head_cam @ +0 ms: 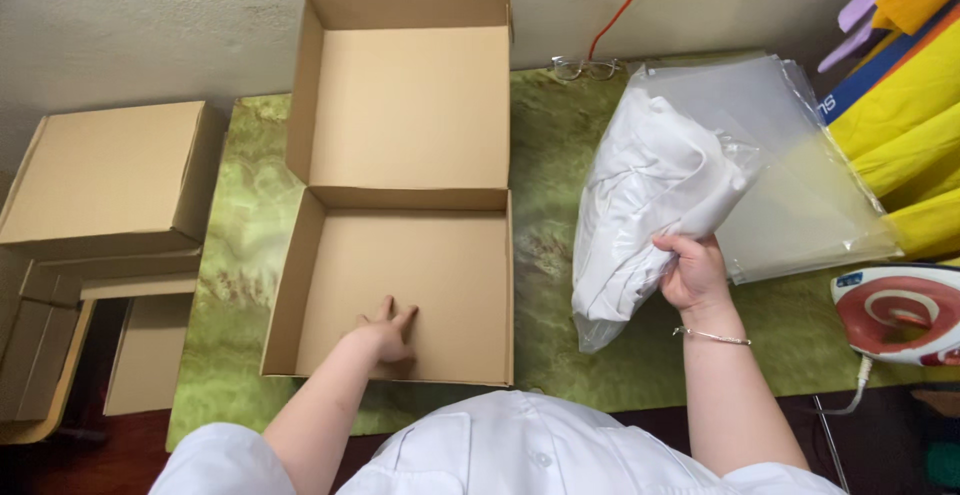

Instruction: The person irons a white long-sleeved shirt on a table, smoothing the sleeves and body. They then fold the shirt, place it into a clear plastic bag, and put the bagged shirt into a cardboard box.

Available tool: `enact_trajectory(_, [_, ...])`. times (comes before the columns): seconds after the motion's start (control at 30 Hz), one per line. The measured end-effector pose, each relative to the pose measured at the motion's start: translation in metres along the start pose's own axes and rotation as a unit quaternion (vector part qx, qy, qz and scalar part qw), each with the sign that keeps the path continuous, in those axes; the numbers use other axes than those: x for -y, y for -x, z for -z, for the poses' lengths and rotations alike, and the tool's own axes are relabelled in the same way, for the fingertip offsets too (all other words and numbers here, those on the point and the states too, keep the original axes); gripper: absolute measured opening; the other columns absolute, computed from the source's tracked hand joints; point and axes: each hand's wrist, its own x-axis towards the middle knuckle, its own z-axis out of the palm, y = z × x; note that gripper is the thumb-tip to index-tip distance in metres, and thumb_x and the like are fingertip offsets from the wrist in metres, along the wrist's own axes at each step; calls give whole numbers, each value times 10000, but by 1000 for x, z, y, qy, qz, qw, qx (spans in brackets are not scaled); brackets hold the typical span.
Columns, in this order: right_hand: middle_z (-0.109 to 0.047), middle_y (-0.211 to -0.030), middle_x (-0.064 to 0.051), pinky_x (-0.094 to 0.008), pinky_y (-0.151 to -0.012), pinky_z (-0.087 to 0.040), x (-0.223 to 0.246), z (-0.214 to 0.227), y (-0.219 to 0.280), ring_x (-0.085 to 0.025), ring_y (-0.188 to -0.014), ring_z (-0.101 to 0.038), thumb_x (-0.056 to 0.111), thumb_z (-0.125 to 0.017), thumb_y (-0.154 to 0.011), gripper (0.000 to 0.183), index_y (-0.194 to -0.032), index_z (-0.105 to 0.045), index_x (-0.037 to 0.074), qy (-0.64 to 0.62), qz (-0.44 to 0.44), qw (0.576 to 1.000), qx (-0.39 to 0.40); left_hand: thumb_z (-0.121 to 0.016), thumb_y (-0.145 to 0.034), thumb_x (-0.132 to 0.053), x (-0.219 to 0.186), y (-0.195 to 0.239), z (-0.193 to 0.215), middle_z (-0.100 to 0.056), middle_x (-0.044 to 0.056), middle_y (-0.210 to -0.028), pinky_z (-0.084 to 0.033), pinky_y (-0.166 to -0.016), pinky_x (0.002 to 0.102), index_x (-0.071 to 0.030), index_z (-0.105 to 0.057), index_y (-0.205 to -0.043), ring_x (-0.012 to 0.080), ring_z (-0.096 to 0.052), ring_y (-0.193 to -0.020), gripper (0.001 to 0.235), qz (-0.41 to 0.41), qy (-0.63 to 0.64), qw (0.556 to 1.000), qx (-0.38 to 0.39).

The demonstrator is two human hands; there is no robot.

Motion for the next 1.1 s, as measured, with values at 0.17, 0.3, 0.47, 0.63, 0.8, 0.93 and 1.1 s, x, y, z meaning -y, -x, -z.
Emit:
enact_trajectory(0.17, [-781, -1511, -135, -589, -1158, -664, 34, -74, 20, -429, -1385, -759, -190, -683, -851, 806, -1576, -710, 161, -26, 4, 997, 71, -685, -1089, -590, -11, 45, -17, 186, 40, -1963, -386, -1291, 774, -525, -26, -1876, 673, -56, -1721, 1028, -16, 28, 998, -62])
enact_trajectory(0.3, [-808, -1477, -125, -604, -1123, -680, 48, -163, 58, -442, -1346, -787, -119, -677, -892, 708, -1537, -746, 165, -61, -61, 991, 104, -652, -1049, -769, -5, 31, -7, 161, 5, -1967, -263, -1377, 734, -547, -63, -1874, 645, -46, -1727, 1038, -38, 75, 995, -56])
enact_trajectory(0.47, [-781, -1462, -239, -718, -1123, -635, -3, -230, 63, -545, -1317, -769, -215, -692, -768, 843, -1562, -697, 68, -89, -70, 971, 210, -480, -1118, -789, 33, 107, 58, -261, 157, -1949, -462, -1279, 683, -258, -175, -1891, 563, -453, -1666, 987, -148, 778, 610, -6])
enact_trajectory(0.63, [-752, -1529, -237, -724, -1184, -555, -89, -257, 49, -541, -1326, -749, -86, -621, -853, 800, -1638, -639, 68, -90, -285, 920, 254, -494, -933, -979, 95, 135, 85, -685, 172, -1635, -520, -1166, 763, -171, -597, -1695, 482, -706, -1397, 1115, -257, 922, 287, 40])
enact_trajectory(0.8, [-717, -1564, -273, -746, -1218, -507, -194, -203, 8, -579, -1358, -714, -79, -581, -836, 867, -1695, -564, 40, -44, -404, 891, 202, -785, -1016, -523, 92, 109, 35, -592, 138, -1743, -457, -1323, 705, -128, -490, -1754, 445, -598, -1566, 888, -131, 972, 195, 11])
enact_trajectory(0.93, [-754, -1421, -283, -695, -1123, -589, -283, -135, -44, -538, -1245, -776, -44, -644, -813, 777, -1588, -610, -17, 70, -459, 878, 116, -661, -1150, -536, 64, 68, -31, -436, 152, -1778, -469, -1259, 713, -122, -294, -1812, 475, -546, -1561, 863, 1, 949, 309, 63])
enact_trajectory(1.1, [-705, -1465, -303, -746, -1069, -611, -235, -177, 7, -521, -1335, -726, 250, -841, -1052, 741, -1681, -511, 39, 246, -348, 904, 32, -839, -1037, -282, 61, 44, -38, -287, 146, -1871, -440, -1303, 635, -130, -144, -1841, 432, -458, -1651, 1074, 68, 913, 401, 29])
